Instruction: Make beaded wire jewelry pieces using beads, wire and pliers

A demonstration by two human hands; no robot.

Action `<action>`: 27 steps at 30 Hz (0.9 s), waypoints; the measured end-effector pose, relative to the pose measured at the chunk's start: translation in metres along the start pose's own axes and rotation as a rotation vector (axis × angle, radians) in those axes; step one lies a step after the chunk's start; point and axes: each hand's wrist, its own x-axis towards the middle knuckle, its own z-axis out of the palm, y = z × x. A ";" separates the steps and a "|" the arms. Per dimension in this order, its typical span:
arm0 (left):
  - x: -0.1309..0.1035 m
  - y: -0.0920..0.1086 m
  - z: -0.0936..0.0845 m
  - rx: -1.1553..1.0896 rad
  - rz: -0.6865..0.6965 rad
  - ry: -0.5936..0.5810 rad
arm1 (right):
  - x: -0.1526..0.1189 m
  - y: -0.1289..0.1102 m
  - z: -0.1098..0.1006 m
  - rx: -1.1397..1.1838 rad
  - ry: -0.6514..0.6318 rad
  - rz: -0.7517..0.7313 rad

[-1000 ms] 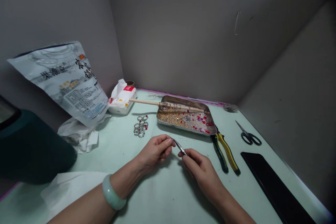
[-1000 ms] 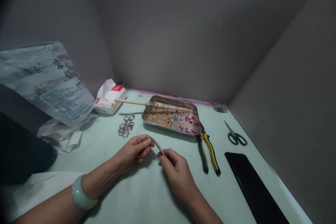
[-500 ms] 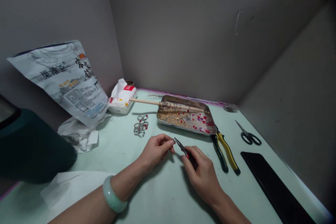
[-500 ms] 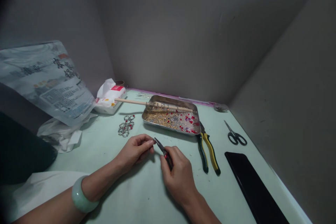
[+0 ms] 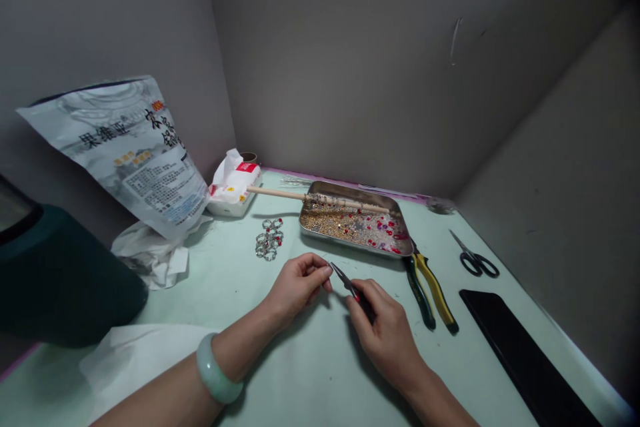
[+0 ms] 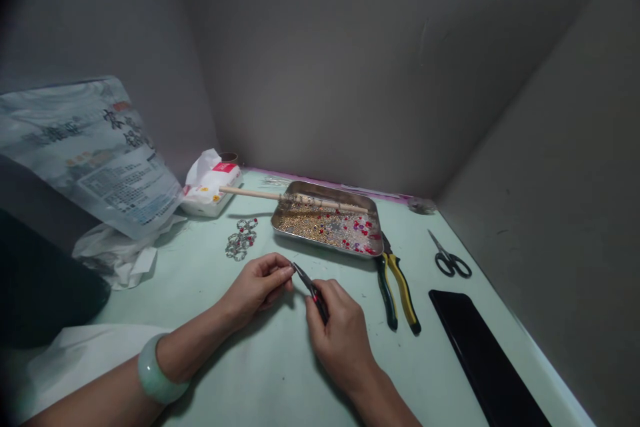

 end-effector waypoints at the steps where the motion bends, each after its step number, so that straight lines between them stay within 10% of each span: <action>1: 0.000 0.000 0.000 0.001 0.000 0.002 | 0.000 0.000 0.000 0.002 -0.002 0.001; 27: -0.002 0.003 -0.004 -0.171 -0.141 -0.152 | 0.006 0.009 -0.007 -0.404 0.118 -0.287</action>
